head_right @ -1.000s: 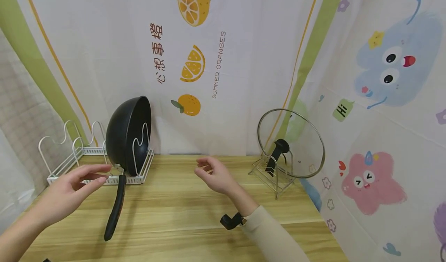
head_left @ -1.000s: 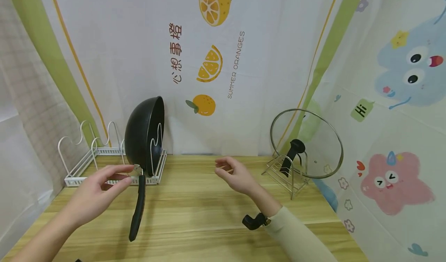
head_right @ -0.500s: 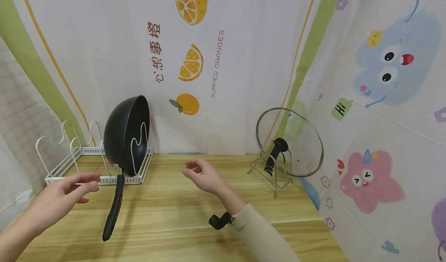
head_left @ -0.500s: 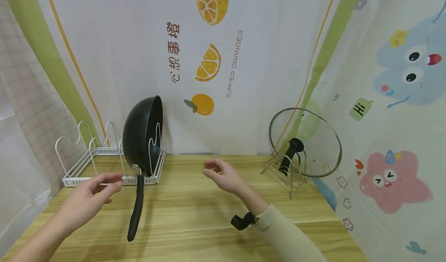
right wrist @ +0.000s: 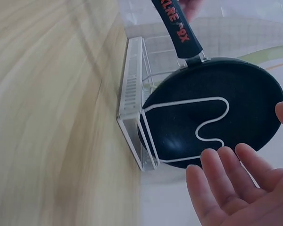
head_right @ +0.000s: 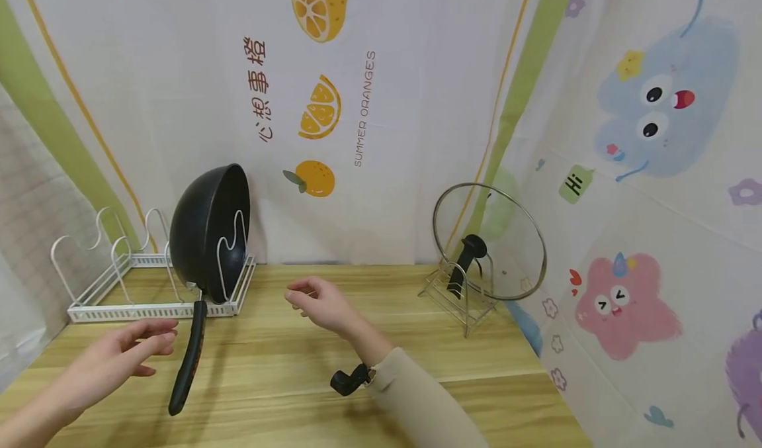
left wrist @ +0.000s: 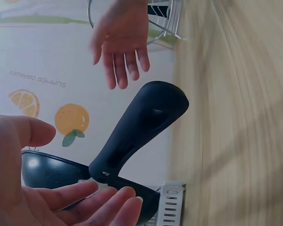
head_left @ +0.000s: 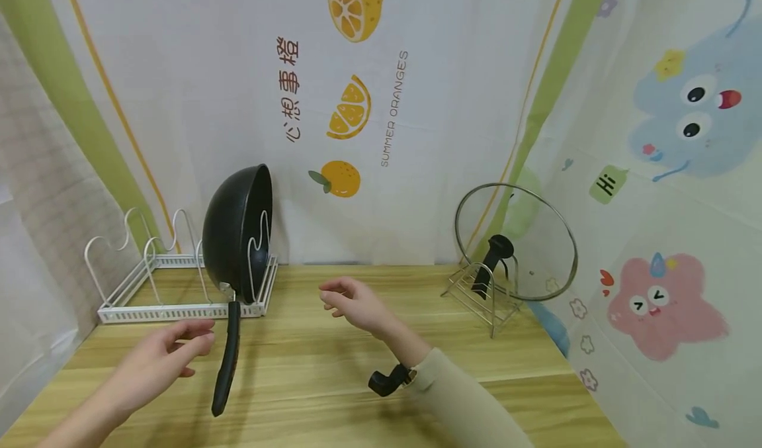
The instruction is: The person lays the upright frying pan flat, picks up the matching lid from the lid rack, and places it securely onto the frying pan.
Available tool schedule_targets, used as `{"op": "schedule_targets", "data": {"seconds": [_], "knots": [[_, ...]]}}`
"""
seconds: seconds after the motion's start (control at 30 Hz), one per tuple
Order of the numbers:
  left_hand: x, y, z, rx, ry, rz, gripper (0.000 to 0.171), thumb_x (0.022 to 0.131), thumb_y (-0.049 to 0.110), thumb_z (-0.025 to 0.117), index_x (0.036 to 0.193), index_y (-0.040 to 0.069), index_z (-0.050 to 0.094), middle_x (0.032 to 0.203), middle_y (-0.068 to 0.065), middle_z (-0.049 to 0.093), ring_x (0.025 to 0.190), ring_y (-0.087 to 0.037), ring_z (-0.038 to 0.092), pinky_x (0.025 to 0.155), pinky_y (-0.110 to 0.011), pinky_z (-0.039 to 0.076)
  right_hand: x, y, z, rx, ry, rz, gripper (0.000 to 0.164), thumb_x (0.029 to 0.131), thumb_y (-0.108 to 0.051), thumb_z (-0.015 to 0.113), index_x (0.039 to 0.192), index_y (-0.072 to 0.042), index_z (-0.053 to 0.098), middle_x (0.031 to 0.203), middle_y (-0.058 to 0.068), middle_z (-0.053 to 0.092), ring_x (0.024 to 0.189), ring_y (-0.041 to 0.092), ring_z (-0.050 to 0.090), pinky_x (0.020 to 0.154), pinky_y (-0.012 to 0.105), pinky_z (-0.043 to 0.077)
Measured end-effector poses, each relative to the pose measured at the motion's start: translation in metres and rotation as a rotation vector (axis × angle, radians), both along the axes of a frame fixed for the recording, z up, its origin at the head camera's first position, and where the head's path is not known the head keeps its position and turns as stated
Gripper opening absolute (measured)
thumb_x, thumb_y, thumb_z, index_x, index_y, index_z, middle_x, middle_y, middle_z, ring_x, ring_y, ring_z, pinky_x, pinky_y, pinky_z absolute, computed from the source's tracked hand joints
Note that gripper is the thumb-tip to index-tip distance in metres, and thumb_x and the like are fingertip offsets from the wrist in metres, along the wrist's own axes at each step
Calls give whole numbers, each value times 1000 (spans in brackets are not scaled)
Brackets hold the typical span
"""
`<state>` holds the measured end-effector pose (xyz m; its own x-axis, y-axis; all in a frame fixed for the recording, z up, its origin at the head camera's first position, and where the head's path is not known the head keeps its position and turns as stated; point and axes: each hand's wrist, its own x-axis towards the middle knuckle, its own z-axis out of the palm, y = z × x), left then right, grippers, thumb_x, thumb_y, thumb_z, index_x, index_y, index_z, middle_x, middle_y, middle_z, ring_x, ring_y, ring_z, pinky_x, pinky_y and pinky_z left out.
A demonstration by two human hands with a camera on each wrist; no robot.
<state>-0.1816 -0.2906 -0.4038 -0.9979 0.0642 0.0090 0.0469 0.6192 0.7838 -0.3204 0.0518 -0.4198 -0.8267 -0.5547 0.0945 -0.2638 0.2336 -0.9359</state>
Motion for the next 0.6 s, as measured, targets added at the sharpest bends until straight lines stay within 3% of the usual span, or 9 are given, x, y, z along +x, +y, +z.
{"op": "schedule_targets", "data": {"seconds": [0.17, 0.3, 0.47, 0.6], "knots": [[0, 3, -1, 53, -65, -30, 59, 118, 32, 50, 157, -12, 46, 146, -29, 66, 104, 3, 68, 79, -30, 64, -1, -12, -3, -65, -91, 18, 42, 111, -34, 63, 143, -7, 68, 142, 19, 69, 109, 16, 72, 97, 37, 64], [-1, 6, -5, 118, -154, -39, 63, 118, 33, 48, 158, -15, 41, 147, -29, 64, 114, -14, 71, 81, -32, 64, -1, -20, -5, -102, -137, 36, 42, 112, -31, 62, 143, -4, 67, 140, 18, 70, 110, 19, 74, 97, 38, 65], [-3, 9, -13, 161, -188, -55, 64, 117, 33, 50, 158, -16, 41, 146, -28, 65, 117, -22, 72, 83, -35, 65, -2, -31, -7, -142, -190, 52, 44, 113, -29, 60, 145, 1, 65, 138, 21, 72, 115, 29, 76, 98, 41, 65], [-6, 14, -17, 184, -223, -55, 68, 117, 34, 51, 158, -19, 37, 147, -32, 63, 121, -29, 71, 86, -39, 66, -2, -39, -9, -173, -236, 57, 47, 112, -30, 63, 145, 3, 64, 136, 21, 73, 112, 27, 77, 96, 40, 66]]}}
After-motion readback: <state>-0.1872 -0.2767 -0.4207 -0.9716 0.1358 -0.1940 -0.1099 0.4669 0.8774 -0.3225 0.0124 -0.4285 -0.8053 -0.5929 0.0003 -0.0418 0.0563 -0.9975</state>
